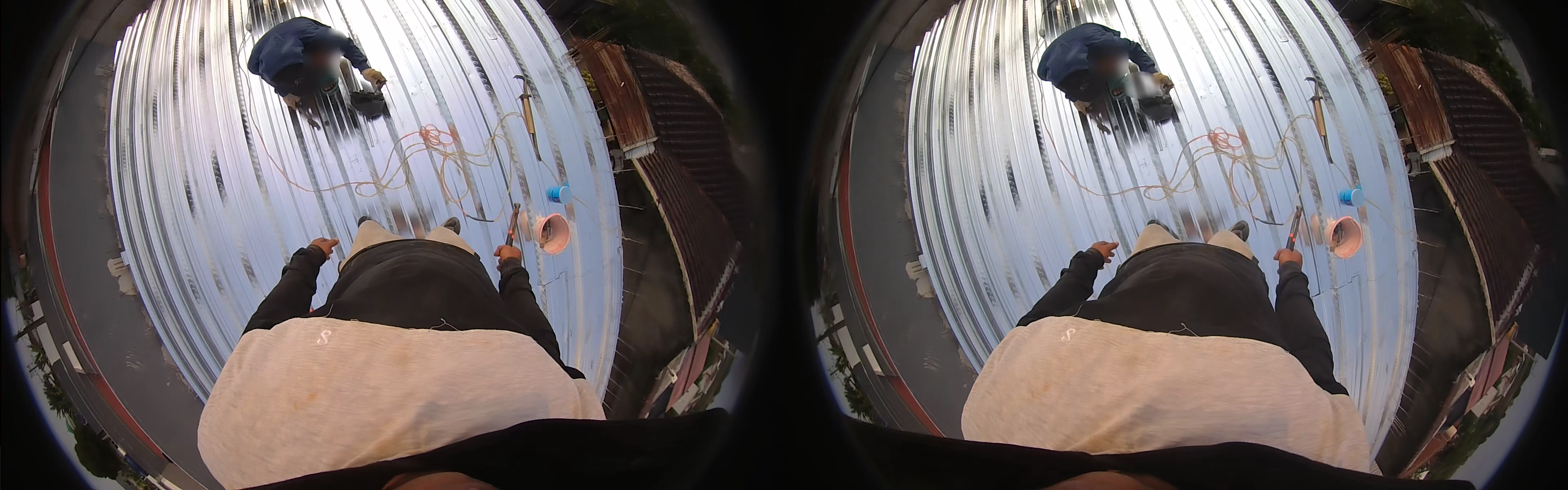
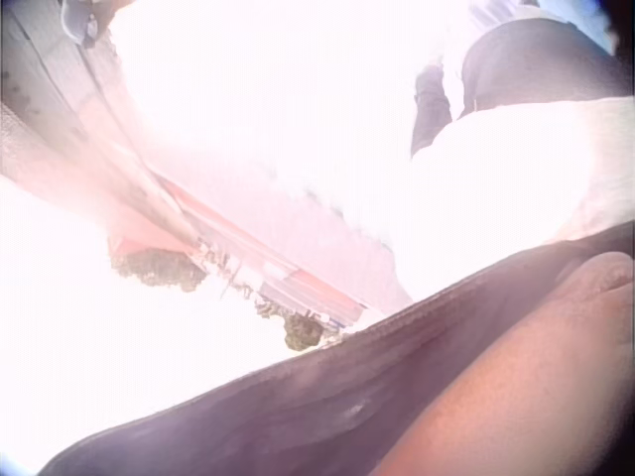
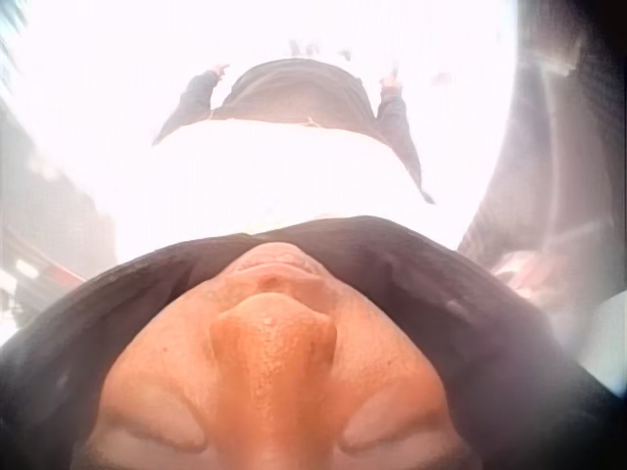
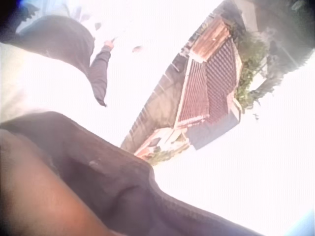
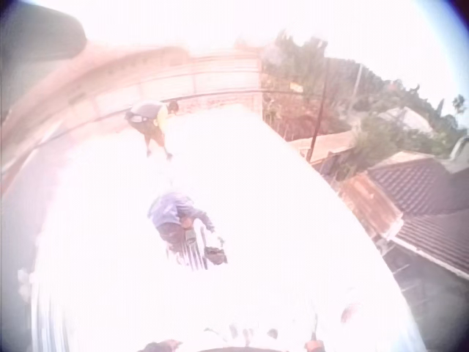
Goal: The person walks on a corrugated metal roof, picks up a hammer and nails, and secures metal sheets to the roof structure. The person also gathers nails from a bucket and uses a rope to bundle them.
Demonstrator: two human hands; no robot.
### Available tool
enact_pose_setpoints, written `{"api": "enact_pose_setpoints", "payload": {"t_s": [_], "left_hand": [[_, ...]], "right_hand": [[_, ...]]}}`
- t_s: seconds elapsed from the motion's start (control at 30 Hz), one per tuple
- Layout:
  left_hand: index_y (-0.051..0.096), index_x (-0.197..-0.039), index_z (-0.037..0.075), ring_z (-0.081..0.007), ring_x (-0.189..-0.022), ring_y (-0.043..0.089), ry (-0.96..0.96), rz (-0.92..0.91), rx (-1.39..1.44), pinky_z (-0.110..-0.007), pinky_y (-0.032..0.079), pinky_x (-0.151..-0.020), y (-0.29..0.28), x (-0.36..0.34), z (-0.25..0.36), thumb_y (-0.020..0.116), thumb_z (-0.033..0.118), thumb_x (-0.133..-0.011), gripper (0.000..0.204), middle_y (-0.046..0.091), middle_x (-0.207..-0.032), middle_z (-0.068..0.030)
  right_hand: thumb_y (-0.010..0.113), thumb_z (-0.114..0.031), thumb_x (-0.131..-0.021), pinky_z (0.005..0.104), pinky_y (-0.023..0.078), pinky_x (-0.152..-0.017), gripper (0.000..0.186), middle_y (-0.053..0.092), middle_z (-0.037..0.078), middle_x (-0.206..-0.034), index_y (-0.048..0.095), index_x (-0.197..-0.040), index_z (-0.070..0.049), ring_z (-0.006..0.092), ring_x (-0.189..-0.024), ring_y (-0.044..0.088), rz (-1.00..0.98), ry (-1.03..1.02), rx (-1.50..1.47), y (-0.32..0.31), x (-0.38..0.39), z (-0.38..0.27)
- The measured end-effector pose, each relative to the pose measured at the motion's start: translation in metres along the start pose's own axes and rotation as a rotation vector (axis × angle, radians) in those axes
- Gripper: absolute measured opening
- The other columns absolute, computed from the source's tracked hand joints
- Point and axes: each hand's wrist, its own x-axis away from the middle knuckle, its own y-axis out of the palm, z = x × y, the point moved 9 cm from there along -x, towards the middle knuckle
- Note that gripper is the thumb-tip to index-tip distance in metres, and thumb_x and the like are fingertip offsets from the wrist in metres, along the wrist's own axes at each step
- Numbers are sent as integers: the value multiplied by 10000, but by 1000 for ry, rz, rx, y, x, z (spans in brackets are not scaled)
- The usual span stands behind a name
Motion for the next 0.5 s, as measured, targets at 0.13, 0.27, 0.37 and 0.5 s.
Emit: {"api": "enact_pose_setpoints", "payload": {"t_s": [0.13, 0.27, 0.37, 0.5], "left_hand": [[668, -1009, 47, -244, -662, 645, -294, 349, -199, -447, 542, -601, -60, -22, -143, 568, 447, -861, 437, 675, -841, -116], [592, -1084, 6, -217, -633, 609, 49, 200, -85, -370, 503, -554, -55, -33, -125, 563, 374, -877, 424, 665, -889, -122], [621, -942, -9, -155, -553, 541, 5, 239, 491, -311, 458, -518, -47, -22, -81, 655, 295, -830, 325, 620, -730, -69], [588, -1077, 24, -192, -769, 612, 157, 140, 252, -337, 480, -571, -26, -6, 30, 610, 366, -844, 415, 655, -967, -97]], "right_hand": [[668, -94, -619, 388, 463, -589, 182, 574, 123, -675, 581, -734, 18, 252, -565, 564, -4, 279, 123, -35, -5, 77], [633, -188, -727, 384, 470, -648, 237, 598, 145, -773, 615, -871, 0, 264, -692, 582, -125, 165, 397, -26, -16, 125], [577, -290, -788, 397, 472, -739, 367, 619, 193, -941, 616, -991, 13, 319, -894, 592, -184, -12, 680, -3, -19, 151], [551, -362, -821, 403, 470, -815, 473, 632, 225, -1056, 612, -1084, 26, 354, -1025, 600, -119, 63, 536, 19, -17, 166]]}}
